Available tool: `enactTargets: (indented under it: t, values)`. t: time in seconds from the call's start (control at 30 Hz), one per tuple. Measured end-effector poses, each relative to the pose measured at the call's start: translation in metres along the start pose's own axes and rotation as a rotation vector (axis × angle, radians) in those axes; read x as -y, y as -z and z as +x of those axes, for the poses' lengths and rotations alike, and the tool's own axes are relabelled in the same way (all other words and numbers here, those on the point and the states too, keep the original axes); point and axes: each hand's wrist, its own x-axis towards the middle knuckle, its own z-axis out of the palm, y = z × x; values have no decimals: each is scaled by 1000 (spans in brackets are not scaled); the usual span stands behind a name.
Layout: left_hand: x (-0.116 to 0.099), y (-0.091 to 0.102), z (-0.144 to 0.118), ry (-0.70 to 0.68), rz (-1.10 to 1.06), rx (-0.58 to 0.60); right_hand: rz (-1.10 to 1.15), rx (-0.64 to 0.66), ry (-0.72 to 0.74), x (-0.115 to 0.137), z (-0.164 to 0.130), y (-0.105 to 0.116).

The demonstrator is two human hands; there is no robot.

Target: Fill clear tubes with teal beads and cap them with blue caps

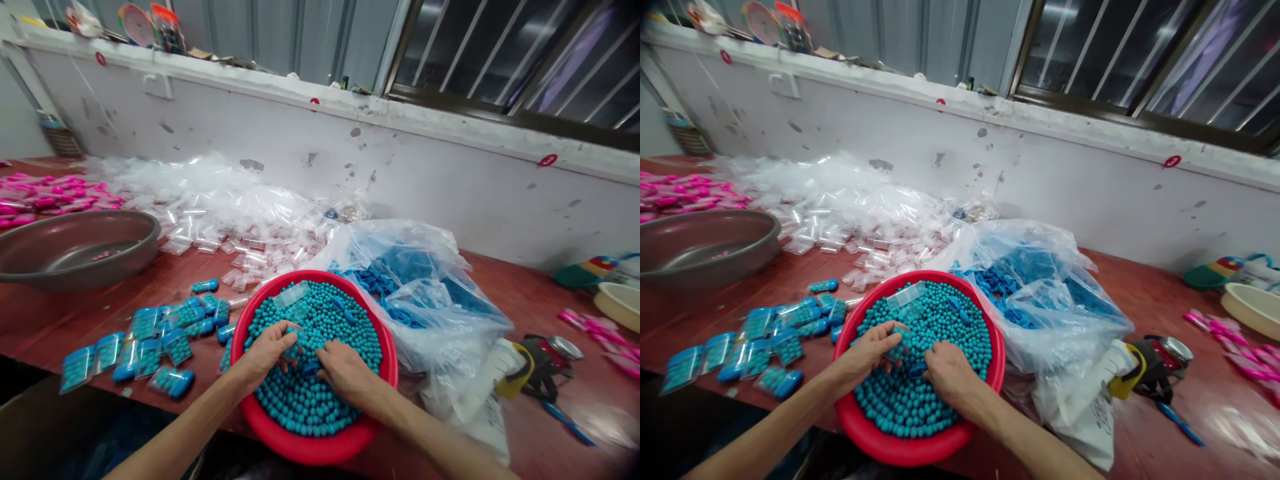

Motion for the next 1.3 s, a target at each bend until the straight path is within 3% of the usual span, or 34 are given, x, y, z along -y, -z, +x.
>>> enactTargets:
  t: [0.1,0.23,0.4,0.53,0.6,0.7,0.83,1.13,1.3]
  values:
    - [5,-2,0,-26,98,-30,-23,-22,-37,0,3,-6]
    - [6,-11,2,-33,175,13,73,-118,-179,-4,11,3]
    - [9,-21,3,-35,136,41,-37,-181,-124,-3,12,-1]
    - [13,-21,3,5,116,32,-50,-238,-319,-11,8,1]
    - [13,-21,2,-18,99,40,172,-322,-250,-9,6,8]
    - [13,-23,2,-88,67,59,574,-343,-107,2,5,18]
    - [11,-25,1,-95,49,63,823,-318,-159,13,5,22]
    - [14,-28,-1,-108,-6,6,530,-348,47,15,1,23]
    - [11,-31,-3,-124,2,-83,572,-365,102,14,0,20]
